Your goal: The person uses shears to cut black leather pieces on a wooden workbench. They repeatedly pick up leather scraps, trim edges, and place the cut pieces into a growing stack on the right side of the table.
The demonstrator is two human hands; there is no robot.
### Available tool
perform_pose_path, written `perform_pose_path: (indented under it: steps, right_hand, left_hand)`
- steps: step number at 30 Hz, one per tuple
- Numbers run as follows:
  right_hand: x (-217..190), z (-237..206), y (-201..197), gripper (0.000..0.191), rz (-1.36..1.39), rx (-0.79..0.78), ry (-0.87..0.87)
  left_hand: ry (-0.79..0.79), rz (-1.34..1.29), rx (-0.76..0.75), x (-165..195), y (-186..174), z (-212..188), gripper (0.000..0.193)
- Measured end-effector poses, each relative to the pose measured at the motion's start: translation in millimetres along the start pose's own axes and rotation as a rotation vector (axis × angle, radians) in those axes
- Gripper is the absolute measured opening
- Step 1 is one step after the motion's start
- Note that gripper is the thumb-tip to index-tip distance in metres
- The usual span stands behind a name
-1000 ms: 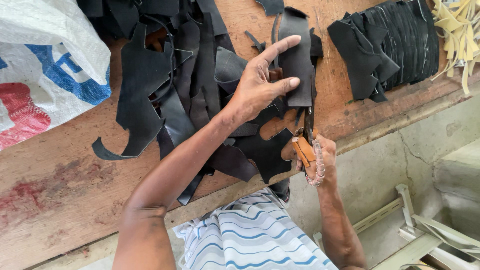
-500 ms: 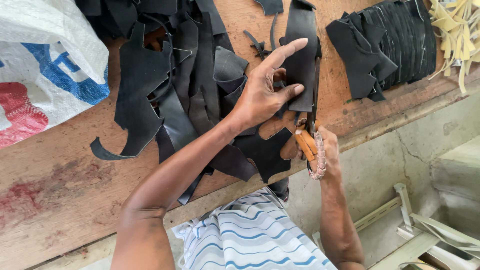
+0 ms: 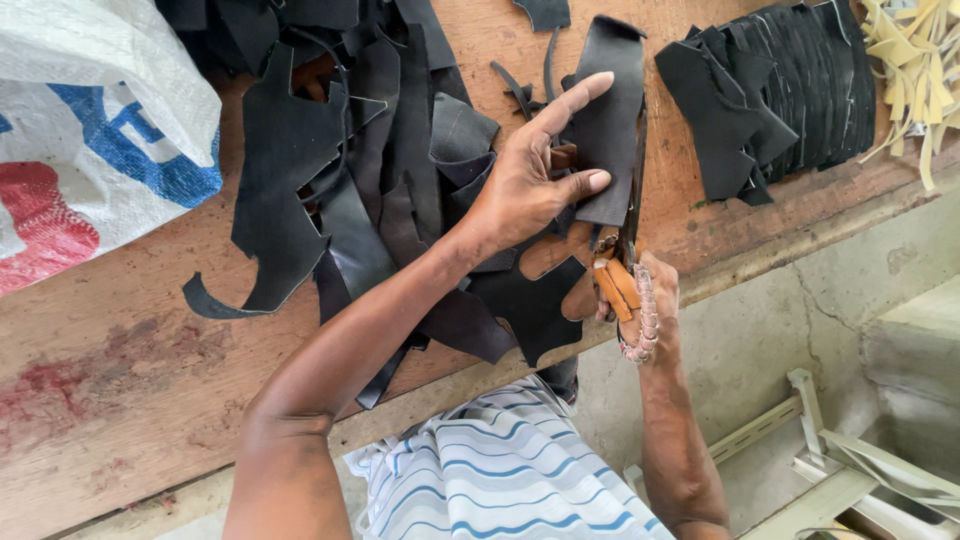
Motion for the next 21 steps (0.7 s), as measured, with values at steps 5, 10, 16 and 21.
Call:
perform_pose_path:
  steps: [5, 10, 16, 21]
  right_hand:
    - [6.1, 1.2, -3.3, 0.019, 0.071, 0.002, 0.014]
    - [7.5, -0.2, -4.2, 0.019, 0.093, 0.003, 0.014]
    - [3.8, -6.4, -2.0, 0.019, 0.010, 0.024, -0.002]
    - [1.1, -7.7, -2.8, 0.021, 0.016, 0.003, -0.015]
  left_hand:
    - [0.058, -0.027, -0.012, 0.4, -1.2, 0.4, 0.084]
    - [0.017, -0.083, -0.030, 0.8, -1.5, 2.3, 0.083]
    - [-0.005, -0.122, -0.044, 1.3, -0.6, 2.6, 0.082]
    - [0.011, -0.087, -0.061, -0.4, -3.1, 2.2, 0.083]
Point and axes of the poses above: each hand's wrist, its own z-axis towards the middle knuckle, its own y-axis out of the palm, x = y × z, the point moved 2 cm from there along z, towards the middle knuckle, and after that the axes turned 11 degrees about z, right-handed, at the moved point
